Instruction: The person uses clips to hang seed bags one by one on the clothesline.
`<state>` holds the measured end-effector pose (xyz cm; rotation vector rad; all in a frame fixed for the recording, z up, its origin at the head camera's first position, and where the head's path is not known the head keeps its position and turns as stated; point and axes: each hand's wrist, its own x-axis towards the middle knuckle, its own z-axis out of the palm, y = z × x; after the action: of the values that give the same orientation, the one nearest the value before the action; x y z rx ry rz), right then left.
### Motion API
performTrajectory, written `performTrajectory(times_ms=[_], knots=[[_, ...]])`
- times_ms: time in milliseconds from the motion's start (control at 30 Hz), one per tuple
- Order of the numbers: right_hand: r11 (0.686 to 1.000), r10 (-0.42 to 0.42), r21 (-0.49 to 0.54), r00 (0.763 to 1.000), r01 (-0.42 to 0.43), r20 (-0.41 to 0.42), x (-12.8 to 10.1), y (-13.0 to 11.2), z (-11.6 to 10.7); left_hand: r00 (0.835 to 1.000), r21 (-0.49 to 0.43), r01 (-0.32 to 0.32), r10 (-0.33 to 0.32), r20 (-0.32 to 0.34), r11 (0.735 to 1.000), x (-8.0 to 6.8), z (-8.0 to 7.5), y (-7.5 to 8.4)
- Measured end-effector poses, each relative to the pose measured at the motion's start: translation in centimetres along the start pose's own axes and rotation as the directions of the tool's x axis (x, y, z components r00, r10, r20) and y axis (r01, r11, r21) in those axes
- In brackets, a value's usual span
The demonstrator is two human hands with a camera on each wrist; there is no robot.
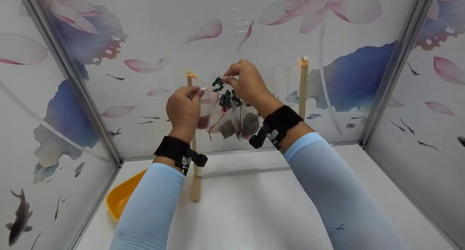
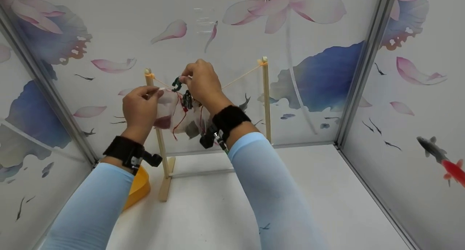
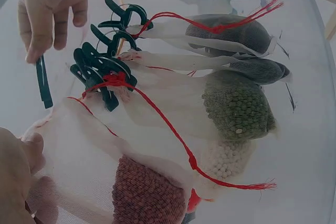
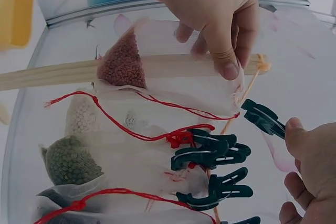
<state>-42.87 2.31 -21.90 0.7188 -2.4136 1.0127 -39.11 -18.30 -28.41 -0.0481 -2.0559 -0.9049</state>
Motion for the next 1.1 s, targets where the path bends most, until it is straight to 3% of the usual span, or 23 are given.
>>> performTrajectory(times_ms=[300,633,733,900,1100], knots=[[0.996,0.092,-0.011,0.990,-0.091,0.111,0.6,-0.4,0.3,0.998,-0.053,0.055,-0.055,-0.009,0.997,-0.1,1.4,0.3],[0.994,-0.029,-0.103,0.983,0.048,0.181,0.0,-0.3,1.6,0.997,-0.142,0.071,-0.069,0.019,0.987,-1.4,2.0,-0.6],[0.986,-0.027,-0.153,0.977,0.060,0.210,-0.6,-0.6,1.7,0.998,-0.159,0.070,-0.069,0.014,0.985,-2.1,1.9,-1.2],[0.982,-0.016,-0.182,0.988,0.044,0.152,-3.0,-1.5,1.4,0.997,-0.163,-0.049,0.039,-0.062,0.985,-4.7,1.4,-1.9],[0.989,-0.123,-0.079,0.992,0.122,-0.010,-8.0,0.0,-0.2,0.963,-0.115,-0.223,0.200,-0.180,0.968,-10.0,1.4,-2.8]])
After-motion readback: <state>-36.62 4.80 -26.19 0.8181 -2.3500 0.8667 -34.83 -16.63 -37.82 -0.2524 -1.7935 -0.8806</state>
